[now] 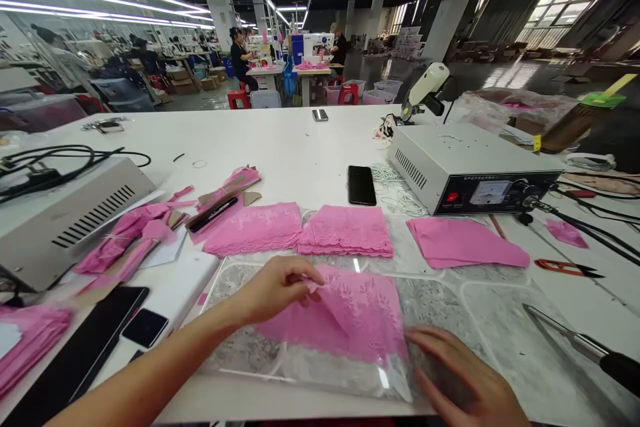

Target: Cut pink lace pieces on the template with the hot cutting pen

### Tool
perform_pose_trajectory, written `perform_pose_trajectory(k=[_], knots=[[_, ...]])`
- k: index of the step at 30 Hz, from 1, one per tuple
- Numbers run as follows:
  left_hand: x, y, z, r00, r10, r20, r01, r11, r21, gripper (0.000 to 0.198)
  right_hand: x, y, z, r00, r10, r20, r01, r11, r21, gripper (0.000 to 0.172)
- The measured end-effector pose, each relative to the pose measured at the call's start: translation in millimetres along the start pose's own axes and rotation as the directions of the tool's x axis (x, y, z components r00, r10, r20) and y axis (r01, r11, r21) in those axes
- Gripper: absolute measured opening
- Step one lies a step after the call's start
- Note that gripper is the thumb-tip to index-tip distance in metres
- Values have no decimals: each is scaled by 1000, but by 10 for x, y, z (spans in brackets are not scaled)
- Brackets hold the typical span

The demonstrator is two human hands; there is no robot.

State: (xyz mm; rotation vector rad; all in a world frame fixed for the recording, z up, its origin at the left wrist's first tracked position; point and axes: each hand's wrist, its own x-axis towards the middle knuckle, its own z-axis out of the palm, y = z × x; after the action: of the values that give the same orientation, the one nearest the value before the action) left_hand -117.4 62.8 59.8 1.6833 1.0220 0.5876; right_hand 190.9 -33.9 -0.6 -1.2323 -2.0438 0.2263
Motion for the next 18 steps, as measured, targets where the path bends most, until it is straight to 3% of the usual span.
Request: perform_pose_trajectory(k=[2,6,13,18], knots=[[-162,-167,-38,999,-12,-39,12,1000,-9,16,147,-75,105,995,-93,35,93,996,-15,22],[-315,-343,-81,997,13,-78,-11,999,36,16,240,-107,231,988,-148,50,150,988,-32,14],[-424,-401,-218,990,139,-36,-132,980,148,24,316,-152,217,976,-217,26,218,974,-60,15],[-631,-425,-250,985,170,-17,-159,949,272,33,354,-231,262,963,-258,78,258,966,8,16]])
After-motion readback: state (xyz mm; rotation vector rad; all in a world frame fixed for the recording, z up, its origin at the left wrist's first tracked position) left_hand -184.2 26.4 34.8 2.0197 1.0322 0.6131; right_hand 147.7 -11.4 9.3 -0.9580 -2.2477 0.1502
